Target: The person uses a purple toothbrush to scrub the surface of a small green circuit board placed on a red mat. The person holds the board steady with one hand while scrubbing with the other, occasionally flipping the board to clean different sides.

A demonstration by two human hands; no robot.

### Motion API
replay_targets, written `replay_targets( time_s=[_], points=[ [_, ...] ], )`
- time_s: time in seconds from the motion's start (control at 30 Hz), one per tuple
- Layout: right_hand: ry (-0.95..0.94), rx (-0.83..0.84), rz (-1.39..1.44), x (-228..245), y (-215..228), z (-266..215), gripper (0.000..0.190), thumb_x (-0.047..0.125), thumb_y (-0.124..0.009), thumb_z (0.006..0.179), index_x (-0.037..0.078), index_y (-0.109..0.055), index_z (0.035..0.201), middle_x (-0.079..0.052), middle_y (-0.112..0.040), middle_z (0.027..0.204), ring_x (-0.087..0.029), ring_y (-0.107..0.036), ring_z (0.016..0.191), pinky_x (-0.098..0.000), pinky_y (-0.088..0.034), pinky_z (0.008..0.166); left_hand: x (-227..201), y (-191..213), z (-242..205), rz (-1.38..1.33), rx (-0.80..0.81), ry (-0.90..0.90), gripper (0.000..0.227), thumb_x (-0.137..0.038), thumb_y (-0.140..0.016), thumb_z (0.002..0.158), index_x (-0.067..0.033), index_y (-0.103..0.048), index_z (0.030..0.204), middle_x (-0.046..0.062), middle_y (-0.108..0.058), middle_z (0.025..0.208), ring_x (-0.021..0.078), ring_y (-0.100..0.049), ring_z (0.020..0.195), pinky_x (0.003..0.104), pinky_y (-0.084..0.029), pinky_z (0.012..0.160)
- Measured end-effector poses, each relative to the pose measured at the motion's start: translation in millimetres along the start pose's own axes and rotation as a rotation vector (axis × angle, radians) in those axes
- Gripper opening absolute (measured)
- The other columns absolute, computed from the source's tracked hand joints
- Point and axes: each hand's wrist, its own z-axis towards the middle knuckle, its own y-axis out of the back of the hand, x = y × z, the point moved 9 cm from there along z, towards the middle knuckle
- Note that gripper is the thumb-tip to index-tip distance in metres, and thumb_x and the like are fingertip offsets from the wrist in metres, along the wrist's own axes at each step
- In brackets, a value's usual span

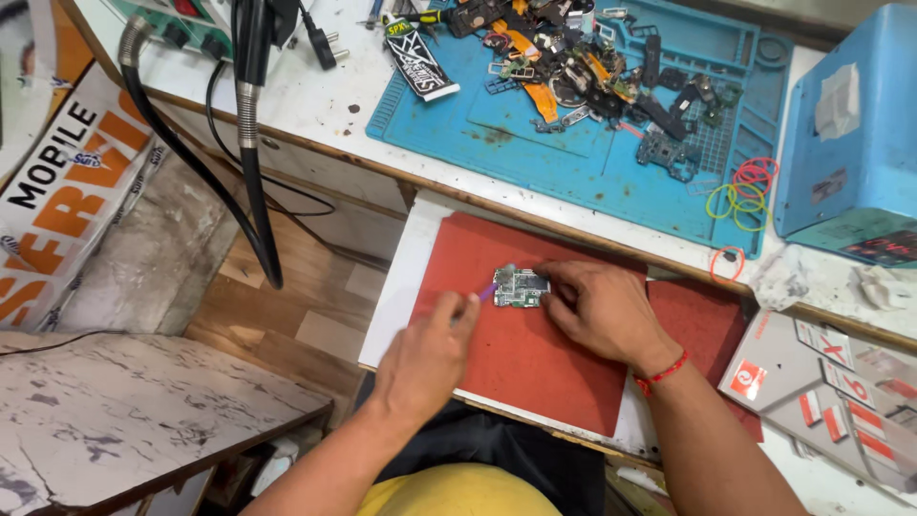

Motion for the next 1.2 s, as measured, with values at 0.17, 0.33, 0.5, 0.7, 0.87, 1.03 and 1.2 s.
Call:
replay_targets(
  time_s=[0.17,0.33,0.5,0.7,0.87,1.03,1.2],
  points=[
    [-0.018,0.008,0.004,-0.6,-0.3,2.6,0.036,0.021,-0.073,0.080,0.011,-0.074,0.114,-0.009,-0.066,0.070,-0.030,-0.066,0.067,-0.0444,-0.052,0.062,7.4,2.4,2.4,-0.039,0.008,0.039,0.040,-0.004,-0.060,0.091,-0.0046,-0.065,0.131,0.010,-0.060,0.103,0.0320,-0.069,0.066,0.045,-0.056,0.056],
    [-0.007,0.010,-0.004,-1.4,-0.6,2.8,0.036,0.020,-0.072,0.082,0.012,-0.074,0.117,-0.010,-0.066,0.074,-0.031,-0.065,0.068,-0.0446,-0.051,0.062,-5.4,4.0,-0.8,-0.044,0.007,-0.086,0.049,0.000,-0.062,0.081,0.0002,-0.064,0.130,0.010,-0.061,0.105,0.0297,-0.071,0.072,0.042,-0.058,0.058],
    [-0.047,0.020,0.001,-6.0,0.8,4.7,0.039,0.023,-0.073,0.082,0.012,-0.072,0.119,-0.010,-0.068,0.077,-0.031,-0.067,0.070,-0.0447,-0.053,0.063,0.3,6.5,7.0,-0.044,-0.015,-0.084,0.045,0.001,-0.061,0.084,0.0003,-0.066,0.128,0.013,-0.061,0.107,0.0307,-0.069,0.067,0.043,-0.056,0.055],
    [-0.028,-0.032,-0.111,4.7,0.8,2.6,0.037,0.027,-0.073,0.084,0.011,-0.069,0.117,-0.008,-0.069,0.078,-0.030,-0.069,0.072,-0.0446,-0.053,0.061,26.2,13.4,12.5,-0.115,-0.056,0.050,0.034,-0.005,-0.060,0.095,-0.0056,-0.065,0.128,0.010,-0.062,0.103,0.0309,-0.070,0.069,0.045,-0.056,0.057],
    [-0.070,-0.059,-0.166,7.3,-7.9,1.4,0.039,0.030,-0.073,0.085,0.010,-0.067,0.118,-0.006,-0.069,0.080,-0.029,-0.069,0.071,-0.0433,-0.053,0.060,17.2,-1.4,12.3,-0.094,0.061,-0.103,0.046,0.000,-0.057,0.089,-0.0046,-0.059,0.135,0.013,-0.063,0.105,0.0331,-0.068,0.060,0.046,-0.056,0.048],
    [-0.147,-0.054,-0.123,3.3,-11.2,-1.1,0.038,0.029,-0.073,0.085,0.011,-0.068,0.118,-0.006,-0.066,0.074,-0.029,-0.068,0.071,-0.0438,-0.052,0.061,14.5,-9.7,19.2,-0.048,0.097,-0.105,0.039,-0.005,-0.058,0.094,-0.0018,-0.061,0.133,0.012,-0.062,0.099,0.0324,-0.069,0.061,0.045,-0.056,0.047],
    [-0.151,-0.150,-0.057,13.1,-3.0,-5.5,0.036,0.025,-0.072,0.085,0.011,-0.070,0.118,-0.007,-0.066,0.074,-0.031,-0.066,0.070,-0.0445,-0.052,0.063,40.5,15.6,27.8,-0.099,-0.025,-0.081,0.044,0.000,-0.060,0.082,0.0010,-0.066,0.126,0.011,-0.063,0.100,0.0287,-0.070,0.062,0.042,-0.057,0.051]
  ],
)
